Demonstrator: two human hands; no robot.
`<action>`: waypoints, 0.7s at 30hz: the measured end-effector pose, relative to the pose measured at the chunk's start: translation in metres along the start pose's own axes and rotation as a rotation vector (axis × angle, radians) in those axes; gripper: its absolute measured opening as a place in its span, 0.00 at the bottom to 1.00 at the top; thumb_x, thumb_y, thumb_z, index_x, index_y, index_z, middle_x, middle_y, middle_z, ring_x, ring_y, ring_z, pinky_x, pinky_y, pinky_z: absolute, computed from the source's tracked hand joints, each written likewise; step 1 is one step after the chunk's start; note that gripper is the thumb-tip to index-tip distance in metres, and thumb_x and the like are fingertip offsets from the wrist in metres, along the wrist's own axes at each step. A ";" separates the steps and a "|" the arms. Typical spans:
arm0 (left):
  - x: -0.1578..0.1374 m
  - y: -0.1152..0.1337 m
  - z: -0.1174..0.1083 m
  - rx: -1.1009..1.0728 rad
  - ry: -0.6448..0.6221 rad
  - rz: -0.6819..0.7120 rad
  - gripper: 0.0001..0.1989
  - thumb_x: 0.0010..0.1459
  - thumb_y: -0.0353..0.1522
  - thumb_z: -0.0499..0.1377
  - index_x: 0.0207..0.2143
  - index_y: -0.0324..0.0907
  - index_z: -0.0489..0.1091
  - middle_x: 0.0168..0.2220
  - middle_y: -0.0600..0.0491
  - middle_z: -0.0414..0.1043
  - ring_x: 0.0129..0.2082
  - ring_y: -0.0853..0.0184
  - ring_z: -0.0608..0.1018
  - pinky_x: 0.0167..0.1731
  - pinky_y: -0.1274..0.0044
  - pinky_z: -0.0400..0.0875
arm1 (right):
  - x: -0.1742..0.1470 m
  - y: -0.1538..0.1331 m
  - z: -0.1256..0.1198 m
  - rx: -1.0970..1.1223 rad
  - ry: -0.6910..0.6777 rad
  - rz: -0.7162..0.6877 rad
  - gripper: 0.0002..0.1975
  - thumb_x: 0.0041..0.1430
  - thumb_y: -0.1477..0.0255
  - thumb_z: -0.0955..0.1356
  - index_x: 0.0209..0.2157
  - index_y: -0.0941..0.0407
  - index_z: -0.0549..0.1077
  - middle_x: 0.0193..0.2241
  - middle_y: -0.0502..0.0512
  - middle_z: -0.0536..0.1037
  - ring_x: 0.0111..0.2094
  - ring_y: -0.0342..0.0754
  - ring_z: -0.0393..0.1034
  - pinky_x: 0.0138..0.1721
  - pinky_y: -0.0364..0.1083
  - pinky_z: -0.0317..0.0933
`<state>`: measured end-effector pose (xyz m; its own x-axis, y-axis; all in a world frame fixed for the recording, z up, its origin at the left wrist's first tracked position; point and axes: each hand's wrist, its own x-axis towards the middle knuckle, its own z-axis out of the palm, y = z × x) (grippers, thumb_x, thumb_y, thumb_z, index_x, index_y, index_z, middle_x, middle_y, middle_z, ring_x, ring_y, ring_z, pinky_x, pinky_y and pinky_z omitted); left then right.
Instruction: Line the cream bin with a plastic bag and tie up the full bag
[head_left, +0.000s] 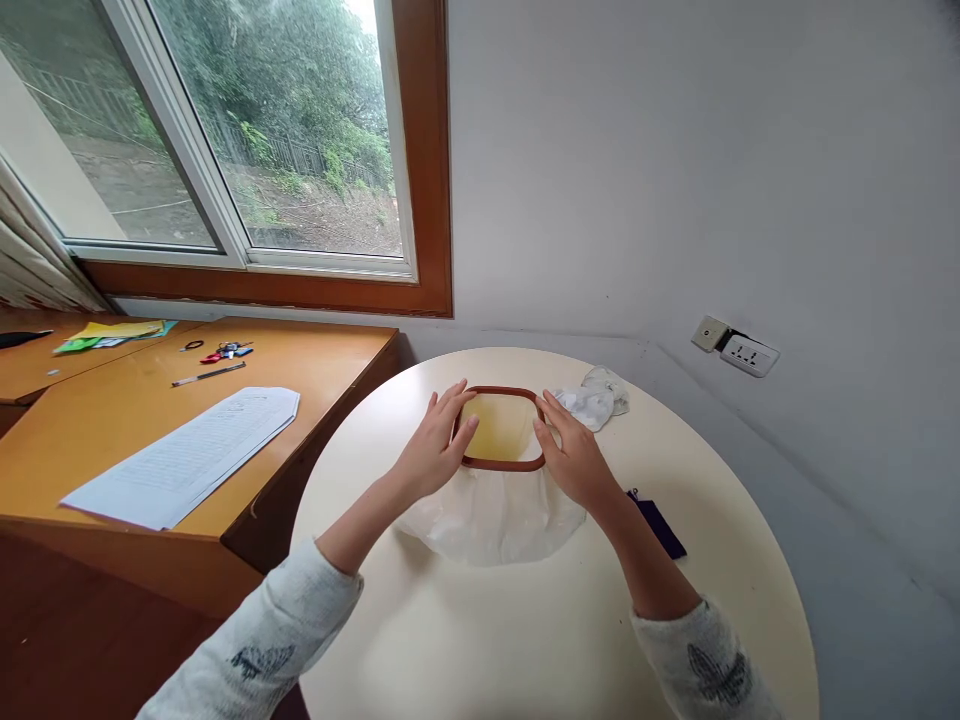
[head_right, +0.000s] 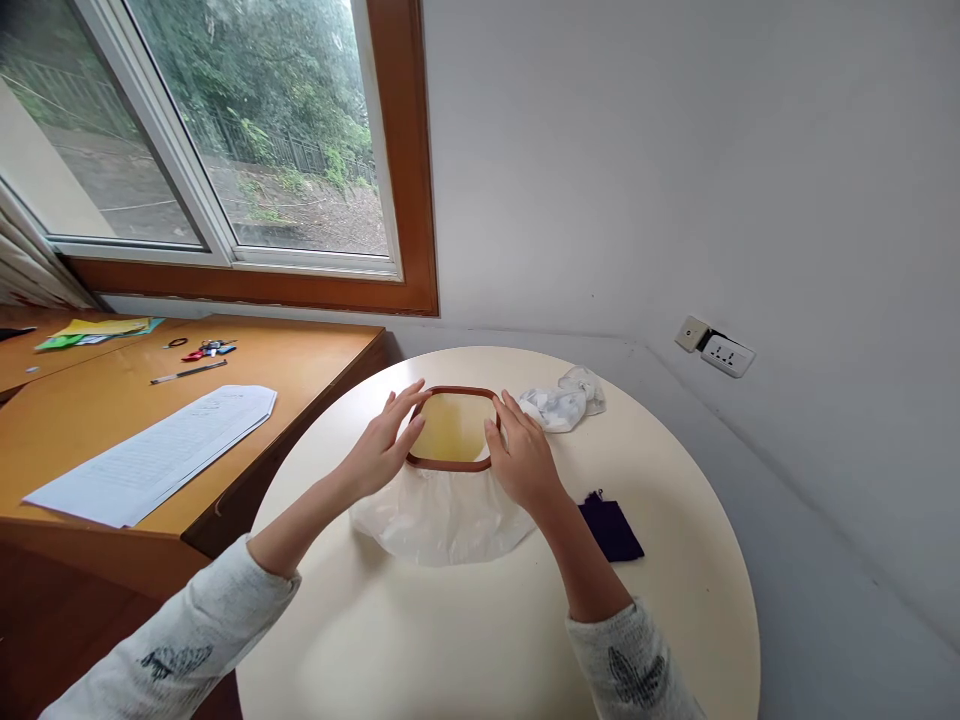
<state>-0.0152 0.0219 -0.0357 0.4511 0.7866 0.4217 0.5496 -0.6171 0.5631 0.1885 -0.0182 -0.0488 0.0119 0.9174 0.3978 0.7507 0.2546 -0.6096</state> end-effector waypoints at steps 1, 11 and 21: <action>0.008 0.002 -0.001 0.022 -0.041 -0.027 0.24 0.63 0.43 0.40 0.57 0.43 0.55 0.63 0.47 0.49 0.63 0.64 0.50 0.61 0.62 0.37 | 0.007 -0.001 0.000 -0.007 -0.019 -0.001 0.26 0.63 0.62 0.53 0.59 0.59 0.57 0.61 0.59 0.55 0.62 0.49 0.47 0.60 0.54 0.45; 0.041 -0.014 0.012 0.043 -0.251 -0.060 0.35 0.54 0.51 0.49 0.57 0.37 0.56 0.62 0.42 0.49 0.63 0.52 0.50 0.59 0.61 0.41 | 0.042 0.001 0.003 -0.082 -0.284 0.030 0.28 0.63 0.61 0.53 0.59 0.59 0.56 0.61 0.60 0.54 0.61 0.53 0.48 0.59 0.54 0.46; 0.035 0.000 0.010 0.262 -0.355 -0.118 0.40 0.58 0.52 0.38 0.61 0.30 0.47 0.64 0.41 0.41 0.64 0.57 0.44 0.60 0.66 0.43 | 0.032 0.005 0.010 0.016 -0.267 0.088 0.28 0.63 0.62 0.51 0.61 0.60 0.51 0.63 0.56 0.49 0.63 0.48 0.44 0.61 0.51 0.43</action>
<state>0.0082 0.0489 -0.0281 0.5627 0.8237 0.0694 0.7505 -0.5443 0.3749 0.1856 0.0157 -0.0459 -0.0997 0.9837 0.1494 0.7442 0.1734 -0.6450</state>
